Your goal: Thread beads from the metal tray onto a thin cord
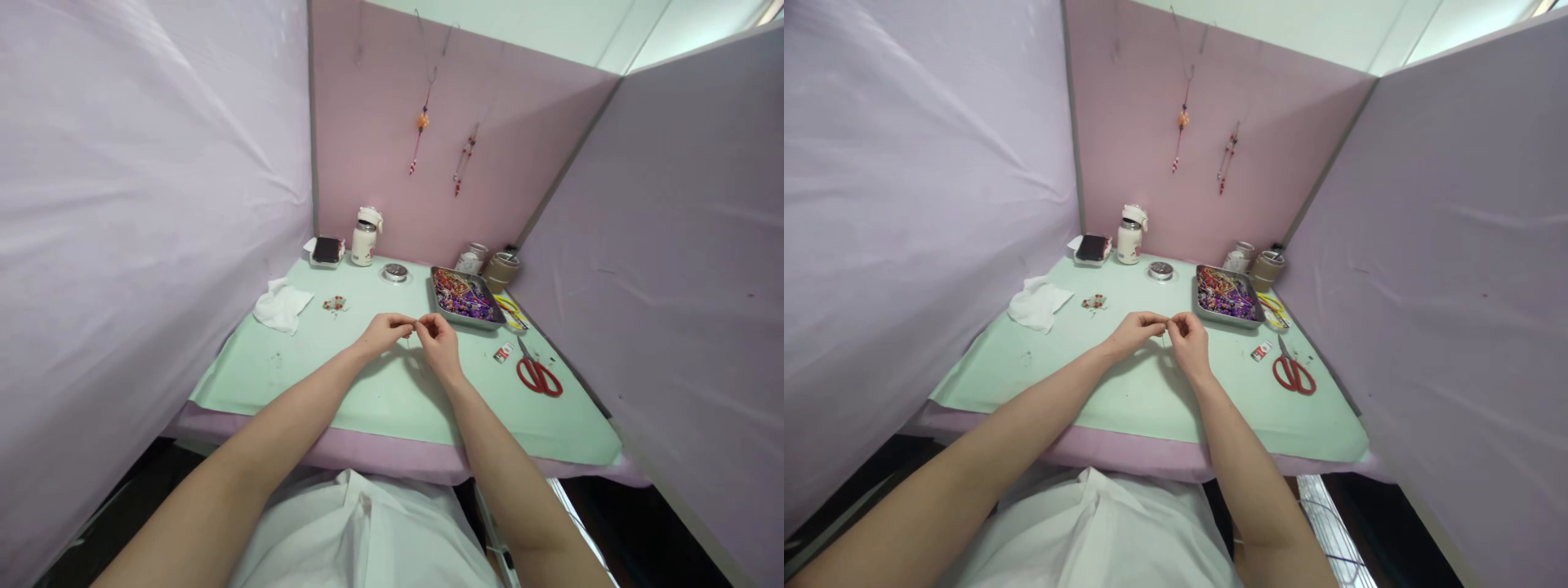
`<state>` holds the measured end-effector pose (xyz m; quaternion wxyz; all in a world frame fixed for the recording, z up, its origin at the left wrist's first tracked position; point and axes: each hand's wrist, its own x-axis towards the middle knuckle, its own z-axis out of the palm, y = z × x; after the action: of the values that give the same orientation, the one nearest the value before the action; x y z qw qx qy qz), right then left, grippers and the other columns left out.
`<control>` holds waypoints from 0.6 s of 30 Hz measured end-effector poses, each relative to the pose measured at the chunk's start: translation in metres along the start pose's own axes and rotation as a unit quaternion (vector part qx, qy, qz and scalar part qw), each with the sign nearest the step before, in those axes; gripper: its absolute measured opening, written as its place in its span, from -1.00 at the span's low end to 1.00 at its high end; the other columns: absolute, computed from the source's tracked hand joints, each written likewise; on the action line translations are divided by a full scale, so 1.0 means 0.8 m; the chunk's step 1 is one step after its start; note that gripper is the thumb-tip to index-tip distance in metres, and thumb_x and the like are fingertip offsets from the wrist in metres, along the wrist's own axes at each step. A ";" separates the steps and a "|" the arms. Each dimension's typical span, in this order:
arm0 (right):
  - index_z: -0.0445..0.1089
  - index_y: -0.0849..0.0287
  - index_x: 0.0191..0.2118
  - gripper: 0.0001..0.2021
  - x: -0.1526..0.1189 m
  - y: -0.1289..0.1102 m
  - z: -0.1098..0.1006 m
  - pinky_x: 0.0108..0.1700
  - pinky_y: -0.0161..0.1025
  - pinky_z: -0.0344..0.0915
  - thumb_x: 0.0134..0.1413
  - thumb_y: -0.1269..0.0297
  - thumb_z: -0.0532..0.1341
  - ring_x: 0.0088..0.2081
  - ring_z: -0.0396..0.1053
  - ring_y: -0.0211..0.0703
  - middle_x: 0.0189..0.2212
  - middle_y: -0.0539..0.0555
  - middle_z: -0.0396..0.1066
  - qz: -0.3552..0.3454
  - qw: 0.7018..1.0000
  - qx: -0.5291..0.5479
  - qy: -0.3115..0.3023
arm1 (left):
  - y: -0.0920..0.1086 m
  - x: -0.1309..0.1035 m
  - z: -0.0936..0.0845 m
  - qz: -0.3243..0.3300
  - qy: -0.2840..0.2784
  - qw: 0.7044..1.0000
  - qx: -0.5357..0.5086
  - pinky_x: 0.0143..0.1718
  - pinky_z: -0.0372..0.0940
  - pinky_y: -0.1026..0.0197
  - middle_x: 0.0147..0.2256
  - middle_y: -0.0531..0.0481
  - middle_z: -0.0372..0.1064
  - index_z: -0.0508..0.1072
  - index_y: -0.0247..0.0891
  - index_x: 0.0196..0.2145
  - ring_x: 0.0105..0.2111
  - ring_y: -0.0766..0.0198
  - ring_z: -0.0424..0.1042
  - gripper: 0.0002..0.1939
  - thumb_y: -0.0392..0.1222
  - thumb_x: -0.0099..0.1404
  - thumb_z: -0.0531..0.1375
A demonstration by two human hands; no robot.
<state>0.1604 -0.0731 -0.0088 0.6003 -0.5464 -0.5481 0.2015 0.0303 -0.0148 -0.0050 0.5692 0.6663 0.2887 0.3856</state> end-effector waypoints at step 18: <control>0.37 0.14 -0.44 -0.81 0.002 -0.005 -0.010 -0.41 -0.28 0.09 -0.05 0.12 0.21 -0.52 0.09 -0.27 -0.59 -0.06 0.22 0.013 0.998 -0.054 0.034 | 0.006 0.007 -0.009 -0.047 0.070 0.984 -0.156 -0.16 0.25 0.18 -0.35 -0.12 0.48 0.52 -0.37 -0.32 -0.35 0.34 0.37 -0.74 -0.20 0.00 0.27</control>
<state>0.1662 -0.0767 -0.0031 0.5855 -0.5915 -0.5305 0.1611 0.0271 -0.0068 0.0012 0.6619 0.5263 0.2951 0.4447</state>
